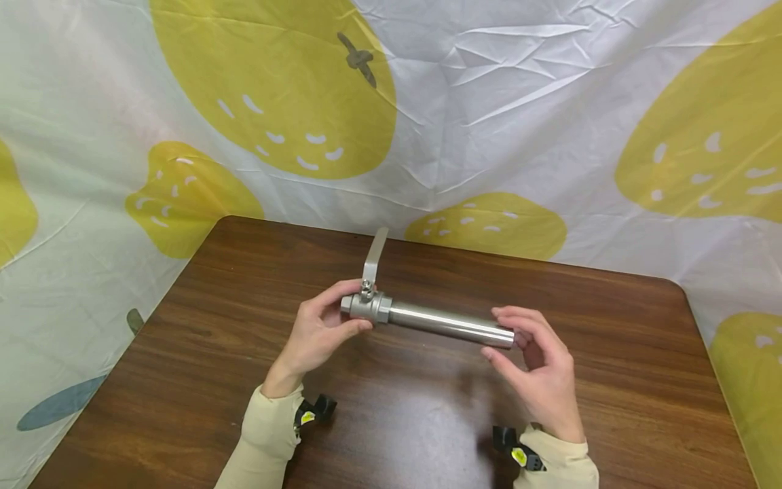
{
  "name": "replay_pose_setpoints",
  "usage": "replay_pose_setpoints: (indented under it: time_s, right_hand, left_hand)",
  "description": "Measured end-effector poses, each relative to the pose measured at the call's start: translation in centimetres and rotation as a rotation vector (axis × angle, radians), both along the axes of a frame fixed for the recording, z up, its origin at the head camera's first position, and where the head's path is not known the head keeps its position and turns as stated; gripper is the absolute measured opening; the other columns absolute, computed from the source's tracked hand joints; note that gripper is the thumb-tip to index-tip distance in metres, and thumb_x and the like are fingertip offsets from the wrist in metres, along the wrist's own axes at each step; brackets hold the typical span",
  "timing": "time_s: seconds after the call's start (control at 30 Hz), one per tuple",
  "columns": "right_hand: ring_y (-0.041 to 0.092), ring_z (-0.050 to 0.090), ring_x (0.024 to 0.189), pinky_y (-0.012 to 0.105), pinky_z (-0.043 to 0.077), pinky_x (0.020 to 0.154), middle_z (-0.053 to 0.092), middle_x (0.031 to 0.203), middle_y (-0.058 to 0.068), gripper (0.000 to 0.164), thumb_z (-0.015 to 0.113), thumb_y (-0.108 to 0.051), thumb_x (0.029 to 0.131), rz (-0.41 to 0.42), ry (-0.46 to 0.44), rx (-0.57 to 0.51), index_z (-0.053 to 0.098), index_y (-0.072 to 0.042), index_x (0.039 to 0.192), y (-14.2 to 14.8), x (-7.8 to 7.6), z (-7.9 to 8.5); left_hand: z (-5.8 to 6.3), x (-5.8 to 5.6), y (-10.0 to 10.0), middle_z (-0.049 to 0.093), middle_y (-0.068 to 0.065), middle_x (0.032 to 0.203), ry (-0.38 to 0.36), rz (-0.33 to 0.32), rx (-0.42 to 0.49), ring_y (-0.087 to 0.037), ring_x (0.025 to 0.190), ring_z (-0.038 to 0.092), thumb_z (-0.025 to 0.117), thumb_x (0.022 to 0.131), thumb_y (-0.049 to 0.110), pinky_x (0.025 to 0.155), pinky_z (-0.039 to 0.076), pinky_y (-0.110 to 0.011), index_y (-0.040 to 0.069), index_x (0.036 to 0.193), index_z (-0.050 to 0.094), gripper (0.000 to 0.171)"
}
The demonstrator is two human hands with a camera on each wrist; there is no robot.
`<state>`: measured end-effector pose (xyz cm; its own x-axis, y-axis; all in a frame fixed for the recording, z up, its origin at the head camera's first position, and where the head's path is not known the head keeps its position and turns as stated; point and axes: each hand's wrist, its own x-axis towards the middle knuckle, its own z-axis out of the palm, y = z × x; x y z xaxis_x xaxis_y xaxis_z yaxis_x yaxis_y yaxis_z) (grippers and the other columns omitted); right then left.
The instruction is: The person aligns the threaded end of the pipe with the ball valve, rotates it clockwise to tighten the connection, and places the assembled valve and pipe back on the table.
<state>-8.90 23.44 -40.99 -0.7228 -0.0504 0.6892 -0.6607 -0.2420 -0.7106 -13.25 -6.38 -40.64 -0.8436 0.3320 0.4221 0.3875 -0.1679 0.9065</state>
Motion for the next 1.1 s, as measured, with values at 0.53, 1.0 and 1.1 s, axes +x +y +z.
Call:
replay_pose_setpoints:
  time_s: [0.53, 1.0, 1.1]
  right_hand:
    - [0.032, 0.051, 0.103, 0.024, 0.045, 0.083, 0.051, 0.106, 0.032, 0.043, 0.060, 0.034, 0.057, -0.021, -0.001, 0.046, 0.047, 0.024, 0.097, -0.02, -0.04, -0.14]
    - [0.034, 0.052, 0.103, 0.025, 0.046, 0.085, 0.051, 0.106, 0.033, 0.044, 0.059, 0.034, 0.059, -0.018, -0.014, 0.036, 0.046, 0.026, 0.100, -0.29, 0.13, 0.26]
    - [0.033, 0.053, 0.103, 0.025, 0.046, 0.086, 0.051, 0.106, 0.034, 0.044, 0.059, 0.033, 0.059, -0.020, -0.017, 0.038, 0.046, 0.026, 0.101, -0.32, 0.20, 0.32]
  left_hand:
    - [0.05, -0.01, 0.01, 0.051, -0.018, 0.117, 0.016, 0.008, 0.014, -0.016, 0.099, 0.051, 0.070, 0.071, -0.005, 0.079, 0.049, -0.021, -0.005, 0.119, 0.050, 0.052]
    - [0.03, -0.03, -0.02, 0.051, -0.018, 0.117, 0.014, 0.007, 0.015, -0.017, 0.100, 0.051, 0.070, 0.071, -0.004, 0.080, 0.048, -0.021, -0.005, 0.119, 0.050, 0.052]
    - [0.06, -0.01, -0.04, 0.051, -0.018, 0.116, 0.010, 0.005, 0.014, -0.017, 0.099, 0.050, 0.070, 0.072, -0.003, 0.079, 0.048, -0.020, -0.004, 0.119, 0.050, 0.052]
